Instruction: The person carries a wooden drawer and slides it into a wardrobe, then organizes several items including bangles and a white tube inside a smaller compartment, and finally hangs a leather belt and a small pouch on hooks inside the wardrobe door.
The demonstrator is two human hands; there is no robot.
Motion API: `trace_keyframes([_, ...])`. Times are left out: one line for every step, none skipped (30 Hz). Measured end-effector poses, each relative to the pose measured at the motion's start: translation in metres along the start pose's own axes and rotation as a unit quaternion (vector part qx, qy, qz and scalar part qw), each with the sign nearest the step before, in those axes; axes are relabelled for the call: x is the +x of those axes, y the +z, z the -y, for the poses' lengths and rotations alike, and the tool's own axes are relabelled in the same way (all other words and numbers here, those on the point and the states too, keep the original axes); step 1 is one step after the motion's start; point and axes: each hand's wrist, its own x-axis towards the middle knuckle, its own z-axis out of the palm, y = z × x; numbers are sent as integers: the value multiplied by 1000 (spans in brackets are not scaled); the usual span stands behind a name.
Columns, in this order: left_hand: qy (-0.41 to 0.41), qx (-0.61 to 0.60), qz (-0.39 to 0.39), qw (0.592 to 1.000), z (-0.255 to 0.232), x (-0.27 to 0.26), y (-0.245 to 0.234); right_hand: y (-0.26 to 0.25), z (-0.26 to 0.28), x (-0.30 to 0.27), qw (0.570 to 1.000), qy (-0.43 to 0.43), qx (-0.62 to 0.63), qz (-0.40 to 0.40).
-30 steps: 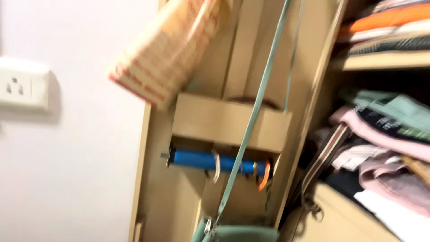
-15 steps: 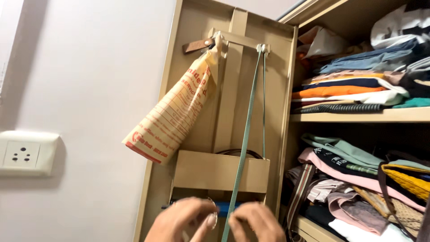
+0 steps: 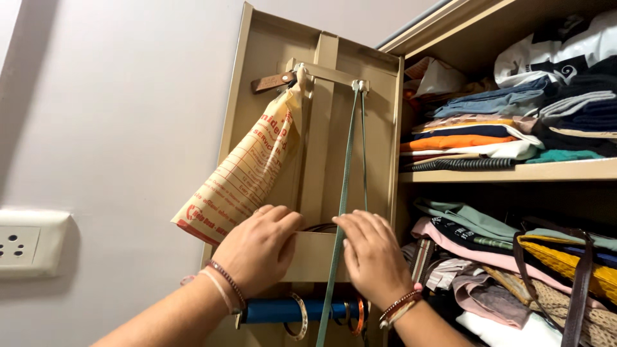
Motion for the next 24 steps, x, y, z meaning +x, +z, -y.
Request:
trace_keyframes([-10, 7, 9, 1000, 6, 3, 4, 5, -9, 2, 1000, -1, -23, 4])
trace_keyframes([-19, 14, 18, 1000, 12, 7, 9, 9, -16, 5, 999, -1, -47, 8])
trace_keyframes([-30, 21, 28, 999, 18, 10, 14, 12, -21, 7, 998, -2, -69, 12])
trace_keyframes([-55, 42, 74, 995, 24, 15, 18, 15, -23, 8, 998, 9, -68, 14])
trace_keyframes([-78, 63, 120, 988, 28, 21, 23, 17, -24, 12, 997, 21, -67, 15])
trace_keyframes([-102, 83, 166, 977, 31, 26, 26, 18, -24, 16, 997, 33, -67, 16])
trace_keyframes([-123, 91, 237, 959, 33, 31, 29, 17, -23, 20, 998, 14, -65, 10])
trace_keyframes([-144, 98, 308, 935, 35, 38, 32, 16, -21, 23, 998, -4, -63, 4])
trace_keyframes([-164, 105, 375, 906, 37, 44, 35, 15, -19, 26, 998, -23, -61, -4])
trace_keyframes([-186, 104, 393, 895, 37, 49, 39, 16, -15, 29, 998, -11, -32, 50])
trace_keyframes([-206, 104, 410, 882, 38, 54, 43, 17, -12, 33, 995, -1, -3, 104])
trace_keyframes([-227, 104, 427, 869, 40, 60, 46, 18, -9, 36, 987, 10, 26, 157])
trace_keyframes([-236, 108, 448, 856, 42, 64, 49, 19, -5, 39, 978, 17, 39, 204])
trace_keyframes([-244, 112, 469, 842, 44, 69, 52, 20, -3, 42, 966, 23, 53, 250])
trace_keyframes([-252, 116, 488, 827, 45, 74, 54, 21, -1, 45, 953, 30, 65, 296])
trace_keyframes([-258, 111, 495, 822, 44, 78, 57, 23, -1, 49, 953, 29, 61, 296])
trace_keyframes([-261, 106, 504, 816, 43, 81, 58, 26, 0, 53, 953, 28, 58, 297])
trace_keyframes([-267, 100, 513, 810, 40, 84, 61, 28, 2, 56, 953, 26, 55, 297])
trace_keyframes([-270, 93, 520, 805, 38, 85, 62, 31, 3, 58, 945, 17, 5, 326])
trace_keyframes([-269, 94, 526, 801, 38, 87, 61, 33, 4, 61, 935, 7, -44, 353])
trace_keyframes([-270, 89, 531, 798, 37, 88, 61, 35, 5, 64, 921, -3, -94, 378])
trace_keyframes([-270, 83, 537, 795, 36, 88, 62, 36, 5, 67, 914, 12, -110, 390])
trace_keyframes([-270, 78, 541, 792, 34, 87, 64, 38, 4, 70, 907, 26, -126, 402])
trace_keyframes([-273, 75, 544, 790, 34, 87, 65, 40, 2, 72, 899, 41, -141, 414])
